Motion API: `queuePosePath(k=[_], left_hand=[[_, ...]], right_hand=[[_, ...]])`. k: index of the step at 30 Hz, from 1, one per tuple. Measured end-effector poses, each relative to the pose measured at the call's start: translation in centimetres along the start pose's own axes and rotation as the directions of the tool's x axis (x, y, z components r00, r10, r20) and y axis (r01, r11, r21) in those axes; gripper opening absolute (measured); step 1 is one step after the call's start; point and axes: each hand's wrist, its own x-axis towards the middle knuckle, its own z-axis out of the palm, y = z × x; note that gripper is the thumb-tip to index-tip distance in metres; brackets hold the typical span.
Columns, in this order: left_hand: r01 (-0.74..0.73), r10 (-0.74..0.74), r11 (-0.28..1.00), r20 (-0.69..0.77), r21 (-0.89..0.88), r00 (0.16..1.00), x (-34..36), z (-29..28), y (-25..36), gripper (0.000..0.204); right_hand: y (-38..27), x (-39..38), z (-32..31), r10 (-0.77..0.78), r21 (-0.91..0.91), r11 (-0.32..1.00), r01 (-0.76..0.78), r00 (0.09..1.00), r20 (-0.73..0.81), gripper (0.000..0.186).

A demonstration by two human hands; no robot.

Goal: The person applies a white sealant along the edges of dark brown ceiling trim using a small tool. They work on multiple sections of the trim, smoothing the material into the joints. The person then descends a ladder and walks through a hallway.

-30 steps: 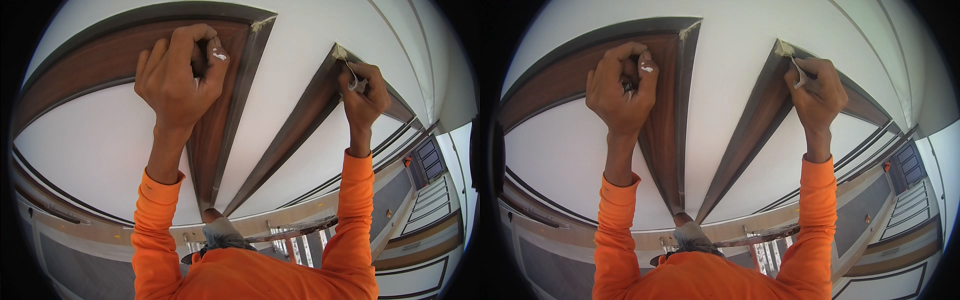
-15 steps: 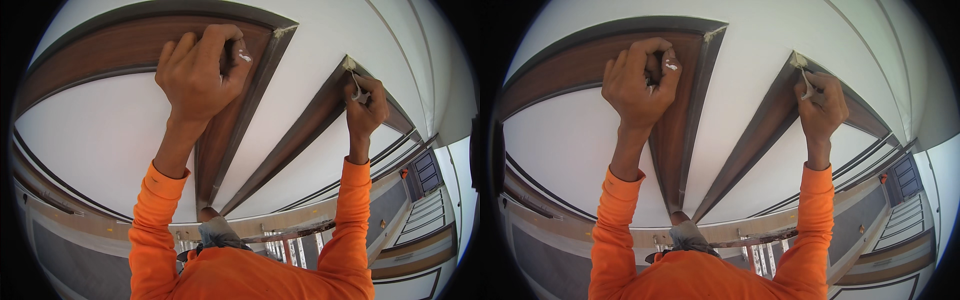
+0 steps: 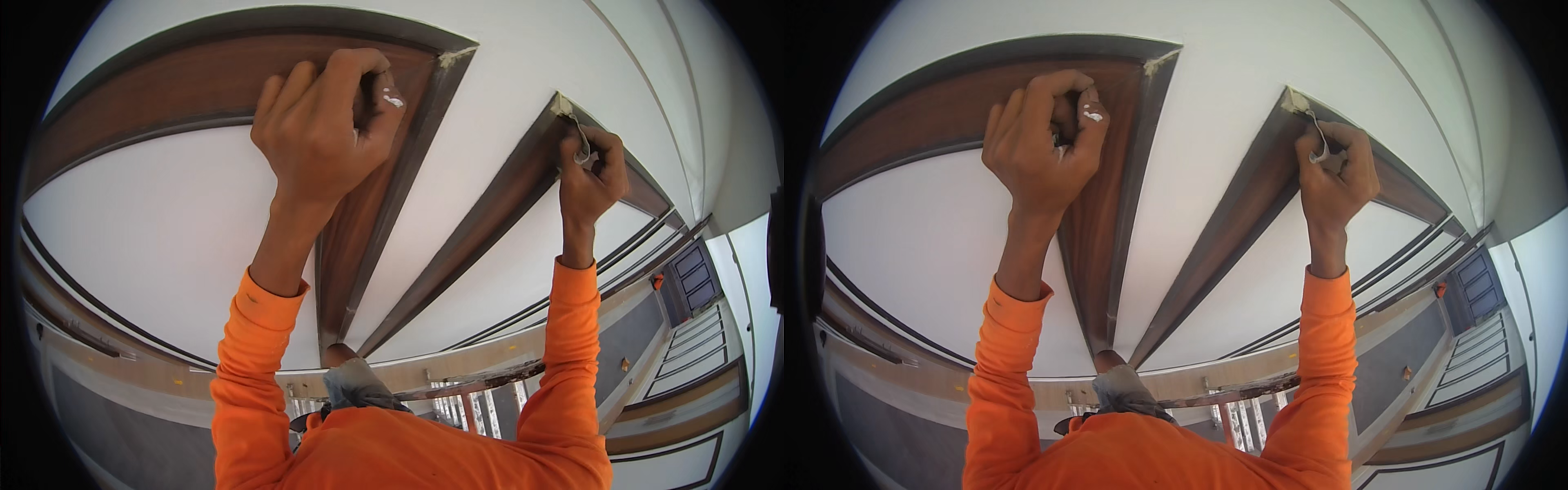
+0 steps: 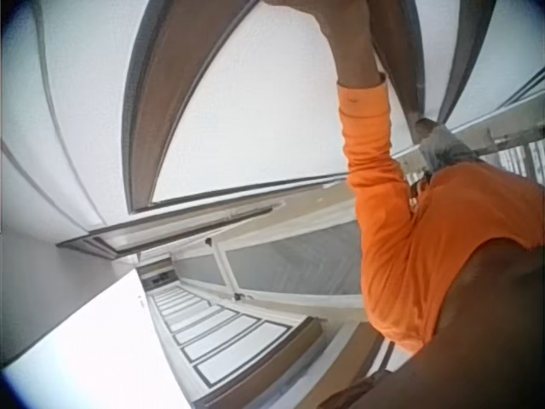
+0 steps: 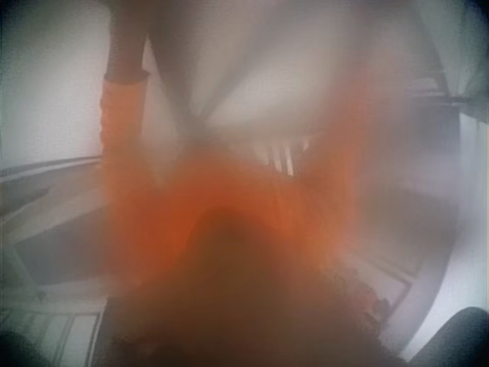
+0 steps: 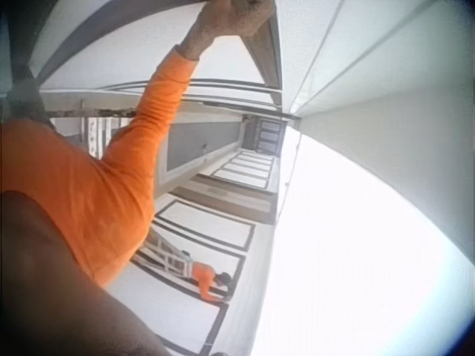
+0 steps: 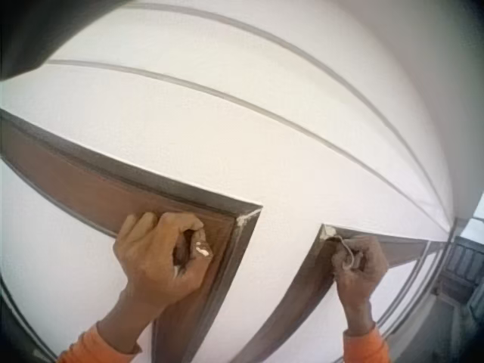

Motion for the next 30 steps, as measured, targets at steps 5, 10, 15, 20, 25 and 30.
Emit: queuePosePath(k=[5, 10, 15, 20, 25, 30], left_hand=[[0.023, -0.024, 1.0, 0.034, 0.011, 0.999, 0.3, -0.6, 0.2, 0.014], [0.021, -0.021, 1.0, 0.024, 0.005, 0.999, 0.3, -0.3, 0.2, 0.012], [0.025, -0.025, 0.999, 0.013, 0.022, 1.0, 0.3, -0.4, 0.1, 0.013], [0.014, -0.014, 1.0, -0.03, 0.004, 0.999, 0.5, 0.0, 0.1, 0.014], [0.013, -0.012, 1.0, -0.024, 0.01, 1.0, 0.5, -0.2, 0.0, 0.013], [0.02, -0.021, 1.0, 0.042, 0.01, 0.999, 0.0, -0.6, 0.2, 0.013]], right_hand=[[-1.7, -0.3, 0.6, 0.025, 0.027, 0.999, -0.025, 0.999, 0.022, 0.015], [-2.8, -0.5, 1.9, 0.001, 0.013, 1.0, 0.0, 0.998, -0.065, 0.01], [-2.7, -0.5, 1.8, 0.063, -0.066, 0.996, -0.064, 0.998, -0.012, 0.011], [-3.6, -1.3, 2.9, 0.172, 0.055, 0.984, -0.168, 0.982, -0.073, 0.011], [-3.7, -0.1, 3.2, 0.129, 0.232, 0.97, -0.077, 0.968, -0.217, 0.011], [-3.5, 1.0, 0.5, 0.292, 0.24, 0.932, -0.272, 0.955, -0.051, 0.016]])
